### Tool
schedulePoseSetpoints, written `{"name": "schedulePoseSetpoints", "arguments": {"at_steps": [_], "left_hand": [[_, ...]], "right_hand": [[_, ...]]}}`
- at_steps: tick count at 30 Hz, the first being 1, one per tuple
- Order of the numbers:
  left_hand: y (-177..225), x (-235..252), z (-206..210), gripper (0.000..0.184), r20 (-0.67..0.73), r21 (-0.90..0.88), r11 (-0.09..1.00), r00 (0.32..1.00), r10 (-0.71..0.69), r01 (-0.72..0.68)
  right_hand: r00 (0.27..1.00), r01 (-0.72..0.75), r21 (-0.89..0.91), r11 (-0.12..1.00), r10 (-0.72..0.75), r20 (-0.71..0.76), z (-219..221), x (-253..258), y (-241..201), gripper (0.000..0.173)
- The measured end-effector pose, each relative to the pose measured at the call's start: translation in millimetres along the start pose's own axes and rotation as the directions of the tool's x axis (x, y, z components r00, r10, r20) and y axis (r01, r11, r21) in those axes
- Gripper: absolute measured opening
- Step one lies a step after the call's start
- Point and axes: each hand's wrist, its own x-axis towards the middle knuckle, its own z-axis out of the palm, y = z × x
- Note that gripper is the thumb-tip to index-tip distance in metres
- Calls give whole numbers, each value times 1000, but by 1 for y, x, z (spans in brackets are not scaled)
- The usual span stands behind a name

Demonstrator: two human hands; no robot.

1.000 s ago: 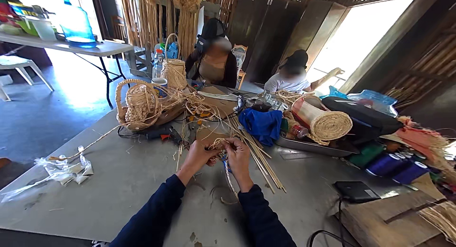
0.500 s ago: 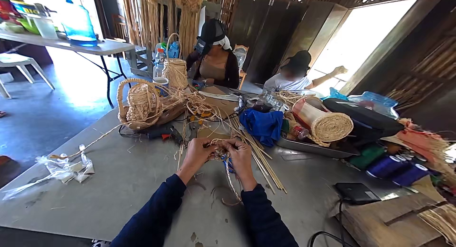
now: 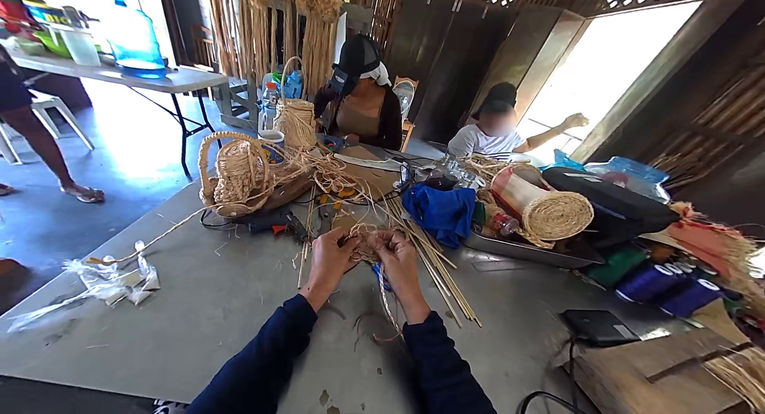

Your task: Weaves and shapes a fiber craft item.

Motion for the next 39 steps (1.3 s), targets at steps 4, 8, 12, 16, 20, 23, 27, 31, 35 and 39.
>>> {"name": "schedulePoseSetpoints", "arguments": {"at_steps": [4, 8, 12, 16, 20, 23, 27, 31, 35, 39], "left_hand": [[-2, 0, 1, 11, -26, -91, 996, 1000, -4, 2], [-1, -1, 4, 11, -43, -110, 994, 999, -31, 26], [-5, 2, 2, 14, -9, -55, 997, 998, -57, 56], [-16, 9, -7, 25, 78, -27, 995, 992, 95, -93], [-17, 11, -12, 20, 132, -74, 985, 978, 163, -154], [-10, 8, -12, 11, 98, -34, 995, 991, 94, -91], [-10, 9, -9, 8, -13, -84, 992, 996, 90, -91], [-14, 7, -5, 9, -110, -86, 987, 986, 128, -137], [-15, 6, -1, 6, -200, -93, 980, 967, 156, -177], [-18, 7, 0, 5, -220, -107, 975, 961, 168, -195]], "right_hand": [[999, -23, -47, 999, 22, -27, 1, 0, 2, 8], [992, 77, -67, 995, -83, -94, -1, 1, 6, 6], [992, 75, -61, 995, -81, -101, -2, 3, 6, 4], [996, 88, -124, 988, -91, -22, -6, 3, 6, 5], [989, 146, -189, 971, -138, 54, -4, 2, 6, 5], [994, 109, -118, 987, -105, 40, -1, 0, 3, 6], [984, -143, -67, 987, 149, 94, -2, -2, -9, 26], [979, -121, -88, 989, 133, 156, 3, -5, -5, 31], [981, -113, -117, 987, 130, 146, 2, -4, -8, 27], [982, -116, -136, 984, 134, 130, 0, -4, -11, 25]]}}
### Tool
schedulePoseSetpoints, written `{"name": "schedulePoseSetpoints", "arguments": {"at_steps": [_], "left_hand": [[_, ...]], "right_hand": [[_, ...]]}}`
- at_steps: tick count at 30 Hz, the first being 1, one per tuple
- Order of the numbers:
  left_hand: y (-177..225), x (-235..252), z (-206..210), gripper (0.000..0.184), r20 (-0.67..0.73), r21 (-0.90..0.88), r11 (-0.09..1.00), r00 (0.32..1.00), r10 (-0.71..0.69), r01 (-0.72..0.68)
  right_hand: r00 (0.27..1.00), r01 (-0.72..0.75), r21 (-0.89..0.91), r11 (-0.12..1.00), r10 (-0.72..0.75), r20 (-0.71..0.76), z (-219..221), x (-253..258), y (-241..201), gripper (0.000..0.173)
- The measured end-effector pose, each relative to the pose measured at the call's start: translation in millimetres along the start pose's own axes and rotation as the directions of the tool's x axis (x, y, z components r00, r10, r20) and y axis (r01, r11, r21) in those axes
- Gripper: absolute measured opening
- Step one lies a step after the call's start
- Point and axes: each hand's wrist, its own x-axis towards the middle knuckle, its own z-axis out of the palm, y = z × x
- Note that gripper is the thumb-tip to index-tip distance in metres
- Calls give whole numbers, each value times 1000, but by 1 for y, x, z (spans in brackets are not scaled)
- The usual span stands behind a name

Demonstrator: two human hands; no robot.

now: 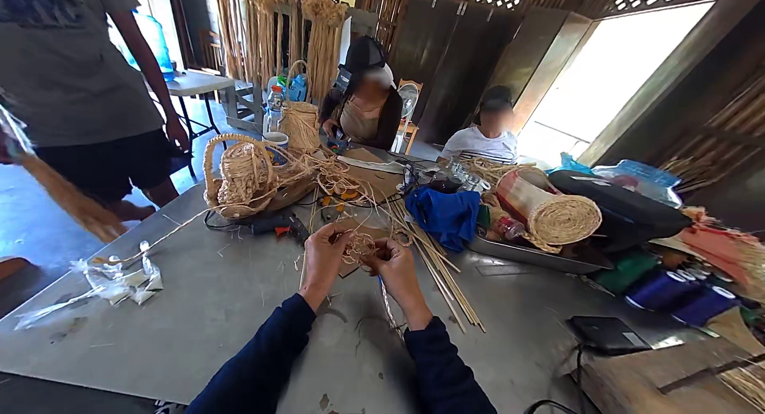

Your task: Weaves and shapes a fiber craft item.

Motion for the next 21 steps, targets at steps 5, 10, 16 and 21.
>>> {"name": "schedulePoseSetpoints", "arguments": {"at_steps": [5, 10, 16, 21], "left_hand": [[2, 2, -3, 6, 87, -1, 1000, 996, -29, 29], [5, -2, -1, 26, 189, -16, 999, 982, -26, 29], [11, -2, 1, 45, 275, 18, 996, 957, -91, 90], [6, -2, 1, 34, 245, 82, 993, 964, -101, 83]], "right_hand": [[997, 69, 39, 997, -67, -48, -4, 3, 4, 23], [951, 244, 39, 969, -231, -204, 0, 5, 13, 7], [929, 264, 61, 963, -237, -284, -2, 6, 12, 7], [903, 311, 21, 950, -289, -317, -3, 8, 17, 7]]}}
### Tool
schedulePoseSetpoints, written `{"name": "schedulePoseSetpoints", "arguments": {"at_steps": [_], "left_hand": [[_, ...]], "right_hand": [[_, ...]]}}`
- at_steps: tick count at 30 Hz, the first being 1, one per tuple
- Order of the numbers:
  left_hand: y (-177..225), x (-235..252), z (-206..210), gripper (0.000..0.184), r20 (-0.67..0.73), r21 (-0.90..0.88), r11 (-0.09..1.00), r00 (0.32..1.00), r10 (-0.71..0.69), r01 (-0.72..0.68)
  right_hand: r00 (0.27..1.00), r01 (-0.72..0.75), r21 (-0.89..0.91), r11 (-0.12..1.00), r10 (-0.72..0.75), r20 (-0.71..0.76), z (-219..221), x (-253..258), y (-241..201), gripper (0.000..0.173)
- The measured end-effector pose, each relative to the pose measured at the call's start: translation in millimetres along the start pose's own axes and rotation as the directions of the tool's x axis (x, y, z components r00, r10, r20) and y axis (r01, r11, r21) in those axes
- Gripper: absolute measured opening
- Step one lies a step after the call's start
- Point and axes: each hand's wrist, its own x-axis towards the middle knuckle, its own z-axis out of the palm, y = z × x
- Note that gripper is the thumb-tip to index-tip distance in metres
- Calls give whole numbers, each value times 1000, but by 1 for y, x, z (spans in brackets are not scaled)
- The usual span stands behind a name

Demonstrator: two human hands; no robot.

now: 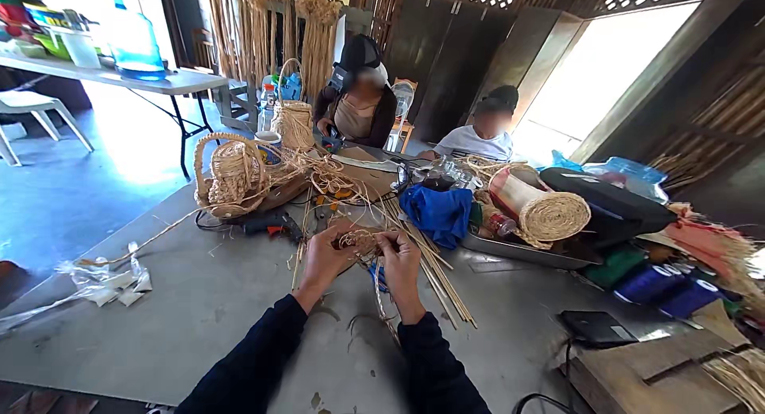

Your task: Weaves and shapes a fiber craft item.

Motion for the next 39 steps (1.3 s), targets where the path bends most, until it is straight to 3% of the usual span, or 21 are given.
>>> {"name": "schedulePoseSetpoints", "arguments": {"at_steps": [6, 10, 15, 19, 22, 29, 35, 39], "left_hand": [[0, 2, -3, 30, 15, -44, 999, 1000, -18, 18], [-1, 2, -5, 31, 88, -58, 998, 996, 18, -13], [8, 0, -2, 64, 168, 35, 999, 986, -18, 12], [6, 0, -2, 67, 168, 36, 999, 986, -20, 15], [4, 0, -1, 59, 175, 11, 1000, 984, -26, 24], [-3, 3, -4, 17, 76, -188, 982, 997, -18, 32], [-2, 3, -4, 10, 56, -198, 979, 998, -33, 43], [1, 1, -3, 7, 89, -162, 986, 995, -35, 49]], "right_hand": [[997, -53, 24, 998, 52, 51, 0, -1, -3, 8], [985, -112, 52, 992, 105, 136, -1, -2, -11, 18], [994, 6, -42, 999, -1, 111, 1, -2, -7, 8], [999, 6, -14, 1000, -6, 53, 2, -2, -4, 7], [999, 6, -17, 1000, -5, 37, 4, -2, -2, 6], [998, 12, 1, 1000, -12, 53, 3, -2, -3, 7], [978, -109, 75, 991, 94, 187, 6, -6, -12, 20], [986, -68, 101, 993, 52, 161, 8, -7, -9, 7]]}}
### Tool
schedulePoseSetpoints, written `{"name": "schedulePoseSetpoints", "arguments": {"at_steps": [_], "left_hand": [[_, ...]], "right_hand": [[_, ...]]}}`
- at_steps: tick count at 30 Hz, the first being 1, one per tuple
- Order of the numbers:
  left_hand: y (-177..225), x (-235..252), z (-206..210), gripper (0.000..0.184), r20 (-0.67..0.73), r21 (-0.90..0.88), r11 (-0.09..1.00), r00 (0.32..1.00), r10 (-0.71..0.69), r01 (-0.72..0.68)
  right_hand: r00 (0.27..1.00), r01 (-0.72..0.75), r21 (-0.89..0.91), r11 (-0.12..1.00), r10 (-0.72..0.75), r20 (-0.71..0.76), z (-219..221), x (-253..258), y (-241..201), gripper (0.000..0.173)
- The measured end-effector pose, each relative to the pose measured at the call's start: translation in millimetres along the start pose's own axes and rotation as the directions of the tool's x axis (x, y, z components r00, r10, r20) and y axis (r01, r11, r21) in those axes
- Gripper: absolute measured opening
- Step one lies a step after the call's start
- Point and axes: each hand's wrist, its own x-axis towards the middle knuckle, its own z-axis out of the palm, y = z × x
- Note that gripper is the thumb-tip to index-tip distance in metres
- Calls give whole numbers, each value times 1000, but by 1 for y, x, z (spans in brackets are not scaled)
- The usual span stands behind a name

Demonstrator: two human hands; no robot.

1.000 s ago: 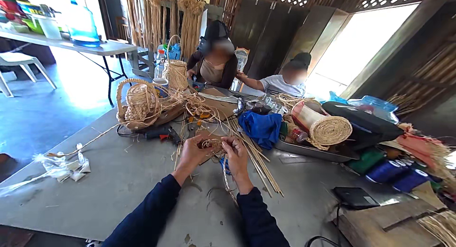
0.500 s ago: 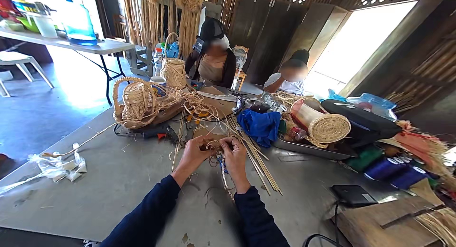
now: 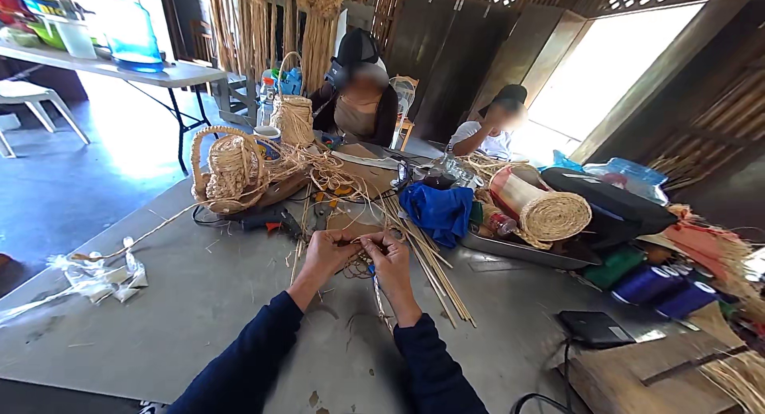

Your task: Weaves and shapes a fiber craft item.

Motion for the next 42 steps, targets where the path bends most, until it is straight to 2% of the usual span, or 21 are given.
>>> {"name": "schedulePoseSetpoints", "arguments": {"at_steps": [8, 16, 20, 24, 28, 32, 38, 42], "left_hand": [[-1, -3, 1, 6, -2, -31, 1000, 1000, -5, 5], [8, -5, 0, 11, 0, 188, 982, 1000, -28, 28], [11, -4, 0, 15, 10, 298, 954, 999, -45, 40], [10, -2, 0, 14, -30, 313, 947, 997, -70, 75], [8, -4, 0, 11, -59, 278, 956, 995, -78, 91], [6, -2, -6, 11, -9, 160, 985, 998, -57, 58], [3, 0, -6, 8, 27, 73, 997, 1000, -13, 11], [2, 1, -6, 8, 44, 103, 995, 999, -11, 7]], "right_hand": [[1000, 0, -123, 992, 3, 18, -5, 2, -3, 7], [991, 30, -324, 946, 13, 131, -12, 5, -4, 10], [995, 62, -426, 903, -21, 100, -7, 1, -4, 12], [997, 73, -481, 874, -48, 64, 0, -1, -3, 12], [998, 28, -435, 900, 0, 64, 1, -1, 0, 12], [996, -22, -352, 936, 52, 76, 0, -1, -1, 12], [998, -15, -336, 942, 35, 53, 1, -2, -1, 11], [999, -17, -346, 938, 32, 37, 1, -3, -1, 11]]}}
